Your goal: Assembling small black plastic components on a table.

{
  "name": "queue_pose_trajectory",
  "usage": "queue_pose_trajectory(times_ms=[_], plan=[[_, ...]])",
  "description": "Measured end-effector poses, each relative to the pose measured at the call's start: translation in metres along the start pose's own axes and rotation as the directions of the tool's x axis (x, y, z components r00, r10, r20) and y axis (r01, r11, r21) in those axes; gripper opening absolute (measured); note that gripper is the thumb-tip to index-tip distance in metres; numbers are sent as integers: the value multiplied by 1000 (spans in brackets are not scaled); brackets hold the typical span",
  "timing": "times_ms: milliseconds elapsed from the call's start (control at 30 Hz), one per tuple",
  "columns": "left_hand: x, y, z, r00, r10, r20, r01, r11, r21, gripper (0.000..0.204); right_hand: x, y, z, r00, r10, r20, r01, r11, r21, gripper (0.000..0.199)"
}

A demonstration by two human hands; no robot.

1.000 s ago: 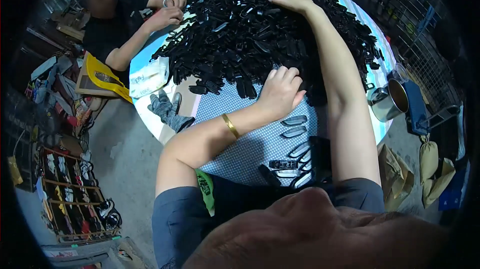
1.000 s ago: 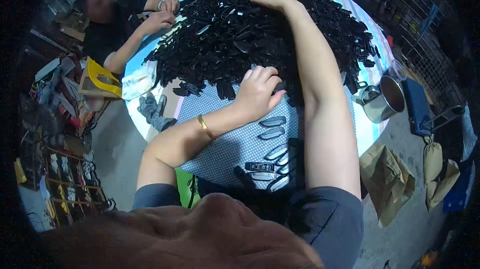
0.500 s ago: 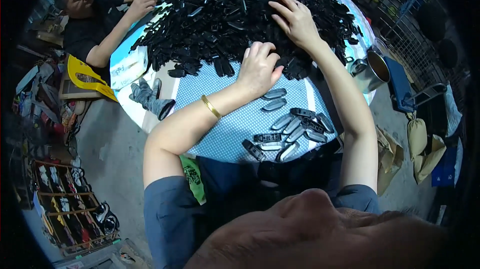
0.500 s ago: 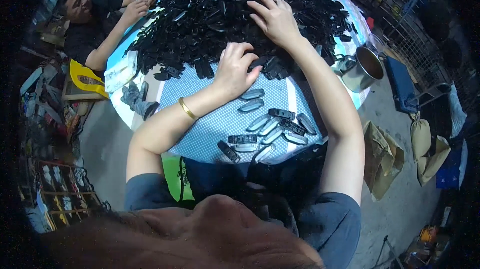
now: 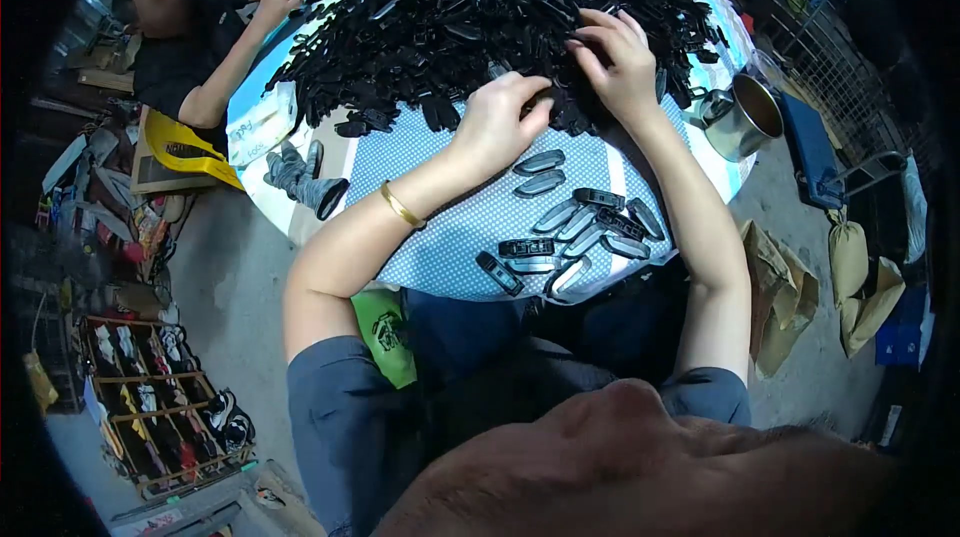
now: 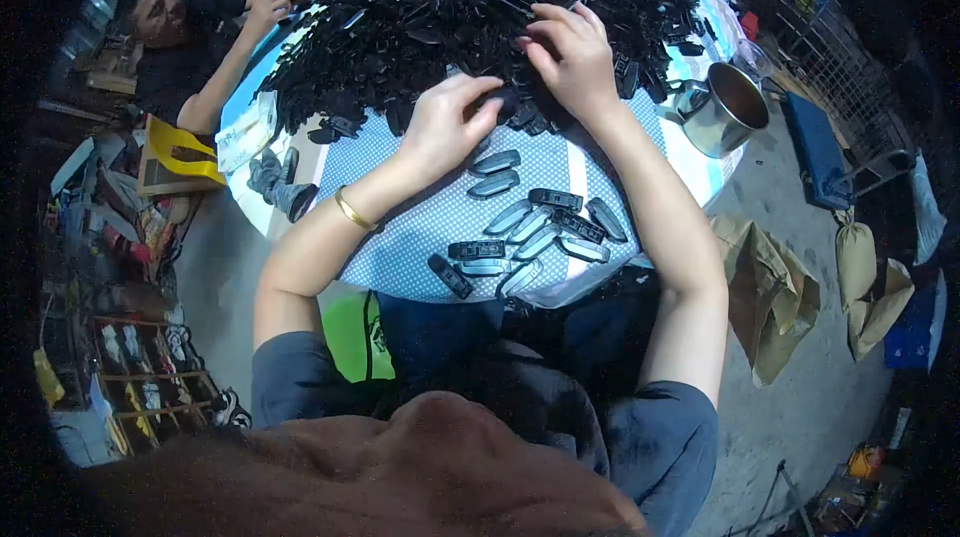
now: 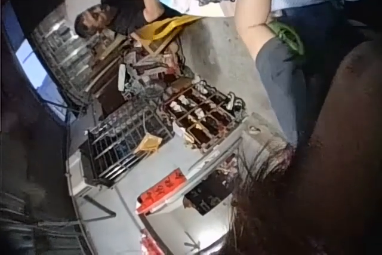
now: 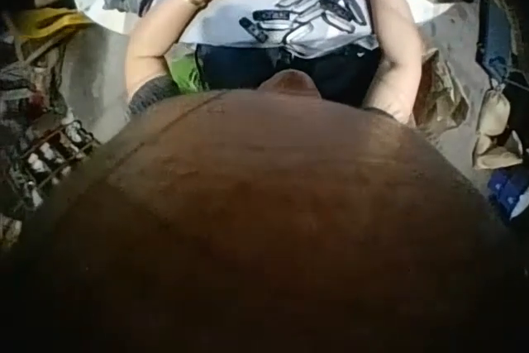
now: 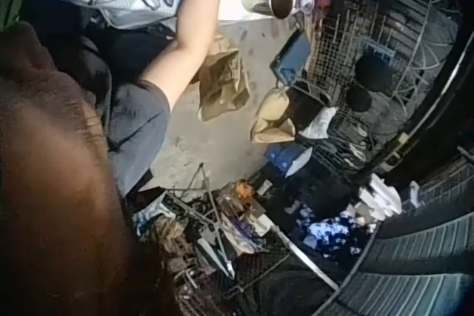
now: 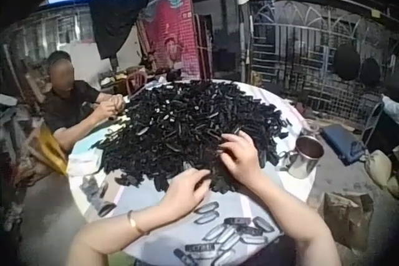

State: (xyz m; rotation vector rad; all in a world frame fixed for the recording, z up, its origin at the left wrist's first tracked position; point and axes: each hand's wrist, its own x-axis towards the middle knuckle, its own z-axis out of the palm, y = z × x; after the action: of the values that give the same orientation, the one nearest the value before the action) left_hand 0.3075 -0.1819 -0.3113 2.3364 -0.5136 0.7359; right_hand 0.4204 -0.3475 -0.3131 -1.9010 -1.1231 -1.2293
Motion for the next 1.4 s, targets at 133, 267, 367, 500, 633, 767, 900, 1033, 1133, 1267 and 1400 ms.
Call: queue_pose_trajectory(times_ms=[133, 267, 367, 500, 633, 767, 900, 1033, 1133, 1267, 1400], plan=[[6, -13, -2, 871, -418, 257, 491, 727, -480, 21, -12, -24, -4, 936, 310, 166, -345, 903, 256, 15], [8, -8, -14, 710, -573, 409, 571, 128, -811, 21, -4, -41, -11, 854, 392, 341, -486, 835, 257, 15], [6, -13, -16, 711, -597, 372, 467, 5, -884, 22, -4, -48, -6, 816, 412, 406, -566, 714, 413, 14], [1, -17, -10, 743, -565, 359, 415, -32, -909, 23, -10, -54, -6, 763, 412, 498, -646, 524, 556, 22], [-3, -20, -6, 852, -439, 284, 414, 236, -879, 35, -8, -59, -5, 767, 443, 465, -642, 525, 558, 32], [-3, -12, -8, 912, -392, 121, 392, 749, -534, 34, -9, -61, -7, 708, 463, 534, -706, 458, 540, 39], [-6, -19, -10, 883, -455, 115, 425, 671, -607, 31, -11, -59, -5, 737, 441, 513, -675, 524, 520, 36], [-6, -20, -13, 904, -422, 62, 372, 710, -597, 31, -5, -63, -11, 765, 380, 520, -628, 617, 473, 33], [-5, -18, -15, 904, -410, 123, 391, 673, -628, 31, -8, -62, -11, 813, 364, 455, -567, 675, 472, 31], [-4, -3, -15, 882, -450, 138, 429, 649, -628, 31, -9, -61, -10, 952, 185, 246, -262, 906, 332, 28], [-1, -3, -13, 870, -466, 160, 436, 577, -691, 30, -6, -64, -9, 948, 191, 253, -266, 913, 310, 29]])
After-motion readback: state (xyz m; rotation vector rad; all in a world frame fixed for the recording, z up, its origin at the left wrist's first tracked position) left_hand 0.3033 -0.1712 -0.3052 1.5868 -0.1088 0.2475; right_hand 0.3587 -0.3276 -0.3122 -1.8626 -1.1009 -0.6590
